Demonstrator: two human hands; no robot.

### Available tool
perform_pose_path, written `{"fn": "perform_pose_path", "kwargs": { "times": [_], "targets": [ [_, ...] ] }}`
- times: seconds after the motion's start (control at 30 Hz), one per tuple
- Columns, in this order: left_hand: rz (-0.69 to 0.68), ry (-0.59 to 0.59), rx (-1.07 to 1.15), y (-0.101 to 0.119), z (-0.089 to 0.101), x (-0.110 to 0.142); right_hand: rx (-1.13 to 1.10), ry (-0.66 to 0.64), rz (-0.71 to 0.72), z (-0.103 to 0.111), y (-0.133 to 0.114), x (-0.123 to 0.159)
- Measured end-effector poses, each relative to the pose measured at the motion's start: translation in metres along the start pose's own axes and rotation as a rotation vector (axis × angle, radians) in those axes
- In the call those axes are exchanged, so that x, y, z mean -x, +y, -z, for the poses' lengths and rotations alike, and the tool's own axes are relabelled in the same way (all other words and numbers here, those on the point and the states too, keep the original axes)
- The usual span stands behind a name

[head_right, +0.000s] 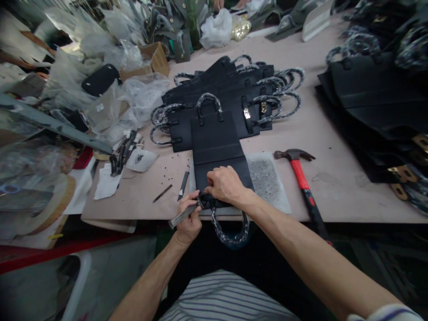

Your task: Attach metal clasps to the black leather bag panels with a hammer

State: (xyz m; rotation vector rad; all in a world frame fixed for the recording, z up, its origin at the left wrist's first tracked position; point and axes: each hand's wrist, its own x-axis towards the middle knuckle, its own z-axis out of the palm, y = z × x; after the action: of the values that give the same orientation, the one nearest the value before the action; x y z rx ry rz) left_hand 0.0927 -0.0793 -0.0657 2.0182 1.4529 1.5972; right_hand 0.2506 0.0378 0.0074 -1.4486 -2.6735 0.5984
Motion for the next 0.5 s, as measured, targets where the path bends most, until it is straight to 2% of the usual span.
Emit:
{"fn": "perform_pose_path", "kwargs": {
  "times": [0.17,0.3,0.5],
  "targets": [
    [0.042,0.014,0.008,0.0,-0.001,0.002,0.055,-0.079,-0.026,0.007,-0.006,-0.004],
    [0.04,-0.005,0.009,0.001,0.0,0.002,0.108,-0.121,0.017,0.009,-0.01,-0.007],
    [0.054,-0.033,0.017,0.002,0.003,-0.001,0.081,-0.166,0.013,0.01,-0.006,-0.012]
  ]
}}
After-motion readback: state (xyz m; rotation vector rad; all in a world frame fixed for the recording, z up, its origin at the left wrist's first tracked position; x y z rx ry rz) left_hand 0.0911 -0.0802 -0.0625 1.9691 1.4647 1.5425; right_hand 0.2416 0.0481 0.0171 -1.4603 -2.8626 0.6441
